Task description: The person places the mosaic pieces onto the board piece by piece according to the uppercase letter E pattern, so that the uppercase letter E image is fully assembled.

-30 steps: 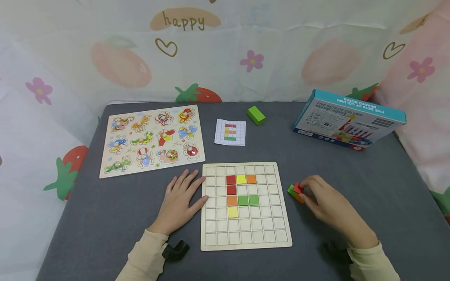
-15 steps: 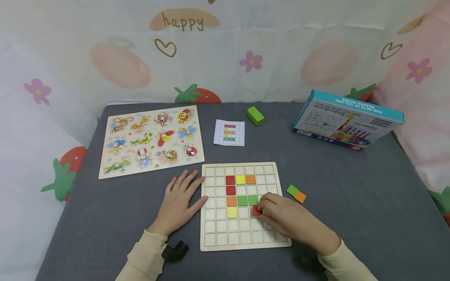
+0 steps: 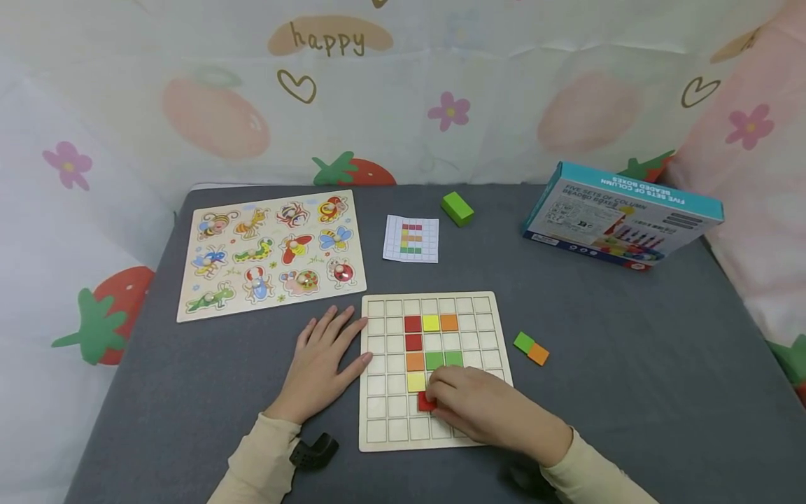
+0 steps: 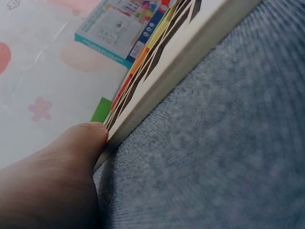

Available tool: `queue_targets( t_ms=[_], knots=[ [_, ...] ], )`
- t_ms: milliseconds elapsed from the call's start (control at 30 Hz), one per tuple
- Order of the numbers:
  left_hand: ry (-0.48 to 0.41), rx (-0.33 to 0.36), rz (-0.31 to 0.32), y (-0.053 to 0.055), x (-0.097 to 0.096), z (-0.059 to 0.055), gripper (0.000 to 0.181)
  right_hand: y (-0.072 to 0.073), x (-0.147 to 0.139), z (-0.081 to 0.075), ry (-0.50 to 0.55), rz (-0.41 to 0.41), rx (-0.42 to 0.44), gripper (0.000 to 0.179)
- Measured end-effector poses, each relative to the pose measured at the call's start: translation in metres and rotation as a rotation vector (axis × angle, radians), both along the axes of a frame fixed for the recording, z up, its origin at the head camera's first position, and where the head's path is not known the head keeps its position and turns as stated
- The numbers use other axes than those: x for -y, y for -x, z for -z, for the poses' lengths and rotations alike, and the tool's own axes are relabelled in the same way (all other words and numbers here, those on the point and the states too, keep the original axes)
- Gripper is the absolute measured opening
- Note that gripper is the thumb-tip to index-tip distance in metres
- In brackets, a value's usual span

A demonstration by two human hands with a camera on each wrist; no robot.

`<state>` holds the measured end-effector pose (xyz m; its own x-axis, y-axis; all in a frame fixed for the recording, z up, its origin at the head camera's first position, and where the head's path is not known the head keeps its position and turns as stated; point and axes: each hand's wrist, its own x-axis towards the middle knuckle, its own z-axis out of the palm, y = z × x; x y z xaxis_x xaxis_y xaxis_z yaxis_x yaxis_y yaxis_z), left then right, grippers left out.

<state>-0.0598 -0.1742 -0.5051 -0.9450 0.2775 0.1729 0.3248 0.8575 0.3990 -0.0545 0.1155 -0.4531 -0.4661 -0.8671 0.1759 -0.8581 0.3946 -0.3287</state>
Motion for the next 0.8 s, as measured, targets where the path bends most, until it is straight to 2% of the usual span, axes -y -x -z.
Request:
queue_targets(
  t_ms=[367,800],
  knots=[
    [0.004,0.005,-0.006,0.000,0.000,0.001,0.060,0.001,0.010,-0.002,-0.094,-0.008,-0.021,0.010],
    [0.010,0.006,-0.008,0.000,0.000,-0.001,0.059,0.001,0.015,0.000,-0.142,-0.003,-0.020,0.012]
  ],
)
